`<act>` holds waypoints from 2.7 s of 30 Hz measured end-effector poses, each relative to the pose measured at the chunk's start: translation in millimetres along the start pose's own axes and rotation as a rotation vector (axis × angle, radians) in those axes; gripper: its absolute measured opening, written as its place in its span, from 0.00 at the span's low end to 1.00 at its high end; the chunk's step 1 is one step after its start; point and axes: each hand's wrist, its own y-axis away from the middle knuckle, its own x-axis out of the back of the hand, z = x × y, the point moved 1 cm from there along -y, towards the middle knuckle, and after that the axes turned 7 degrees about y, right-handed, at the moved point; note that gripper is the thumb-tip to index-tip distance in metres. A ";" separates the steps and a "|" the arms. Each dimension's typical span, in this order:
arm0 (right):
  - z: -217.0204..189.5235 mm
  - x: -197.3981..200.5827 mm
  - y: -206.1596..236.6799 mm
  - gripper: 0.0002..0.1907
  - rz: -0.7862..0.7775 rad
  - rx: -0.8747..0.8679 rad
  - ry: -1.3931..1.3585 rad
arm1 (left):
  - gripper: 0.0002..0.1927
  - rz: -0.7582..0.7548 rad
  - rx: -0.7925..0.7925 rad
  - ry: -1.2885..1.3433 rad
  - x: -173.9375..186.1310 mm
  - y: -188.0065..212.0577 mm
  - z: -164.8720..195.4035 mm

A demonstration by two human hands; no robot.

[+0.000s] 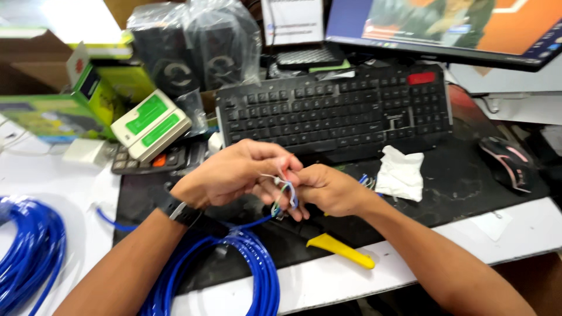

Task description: The person strips the jacket from the end of a blue ethernet cable, separates and untwists the colored inner wires, trims them, threads them into an RJ45 connector, and uses a yellow crimping tool to crimp the connector onto the cable.

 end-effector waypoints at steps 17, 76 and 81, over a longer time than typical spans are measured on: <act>-3.7 4.7 -7.0 0.09 -0.113 0.052 0.130 | 0.11 -0.178 -0.066 0.076 -4.5 15.0 3.1; -70.9 -47.0 9.1 0.14 0.439 0.715 1.320 | 0.09 0.177 -0.141 0.096 10.8 -3.5 -34.2; -72.3 -50.1 11.7 0.16 0.428 0.706 1.412 | 0.09 0.183 -0.141 0.109 11.9 -4.5 -37.7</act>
